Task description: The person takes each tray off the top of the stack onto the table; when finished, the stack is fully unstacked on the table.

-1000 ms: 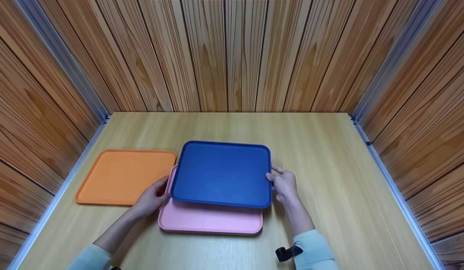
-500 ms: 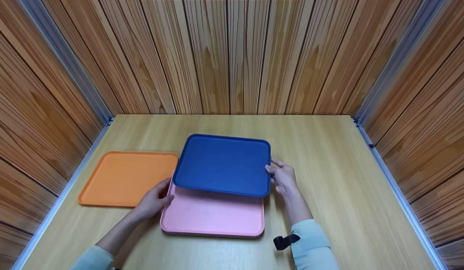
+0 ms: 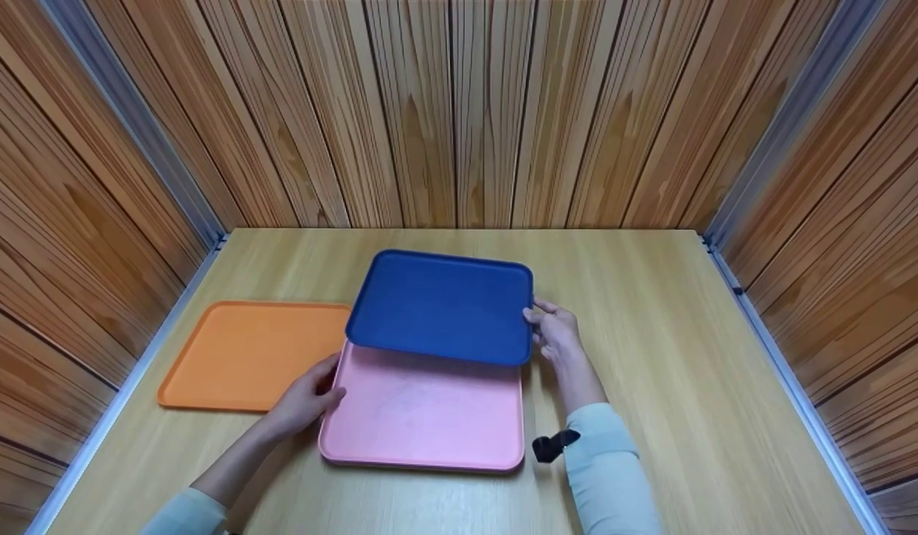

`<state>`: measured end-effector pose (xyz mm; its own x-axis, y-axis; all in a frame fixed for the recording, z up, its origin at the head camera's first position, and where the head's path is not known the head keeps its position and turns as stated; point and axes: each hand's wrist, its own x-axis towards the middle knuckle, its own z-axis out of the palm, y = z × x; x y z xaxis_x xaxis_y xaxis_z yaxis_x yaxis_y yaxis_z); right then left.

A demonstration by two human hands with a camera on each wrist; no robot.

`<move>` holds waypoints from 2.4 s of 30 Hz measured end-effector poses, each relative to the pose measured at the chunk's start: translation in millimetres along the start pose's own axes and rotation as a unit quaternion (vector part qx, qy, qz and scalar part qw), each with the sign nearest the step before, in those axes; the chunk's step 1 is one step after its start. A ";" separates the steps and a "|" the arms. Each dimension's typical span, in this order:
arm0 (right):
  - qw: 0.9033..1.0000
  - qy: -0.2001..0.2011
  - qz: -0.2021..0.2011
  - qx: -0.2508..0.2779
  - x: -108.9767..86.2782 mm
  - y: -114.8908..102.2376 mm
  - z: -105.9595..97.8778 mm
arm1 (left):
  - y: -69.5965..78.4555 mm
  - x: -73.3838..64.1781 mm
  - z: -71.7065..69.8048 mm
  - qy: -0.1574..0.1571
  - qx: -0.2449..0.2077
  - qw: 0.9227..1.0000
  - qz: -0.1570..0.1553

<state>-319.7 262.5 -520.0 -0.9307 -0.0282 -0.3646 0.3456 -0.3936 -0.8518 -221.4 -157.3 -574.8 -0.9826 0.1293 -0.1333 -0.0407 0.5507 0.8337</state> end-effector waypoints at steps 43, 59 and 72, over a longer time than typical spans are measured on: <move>0.997 0.027 0.007 -0.065 62.2 0.6 19.4 | -0.5 0.4 0.7 -0.018 0.010 0.999 -0.038; 0.992 0.032 0.011 -0.124 79.3 10.4 15.8 | -2.4 1.9 -1.8 -0.016 0.014 1.000 -0.014; 0.994 -0.011 0.007 -0.105 81.6 5.1 11.0 | 0.9 4.2 -3.8 -0.018 0.011 1.000 -0.013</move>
<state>-395.2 248.0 -550.0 -0.9273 -0.0531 -0.3706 0.3737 -0.1932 -0.9072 -226.3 -159.4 -572.6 -0.9743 0.1440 -0.1735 -0.0609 0.5726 0.8176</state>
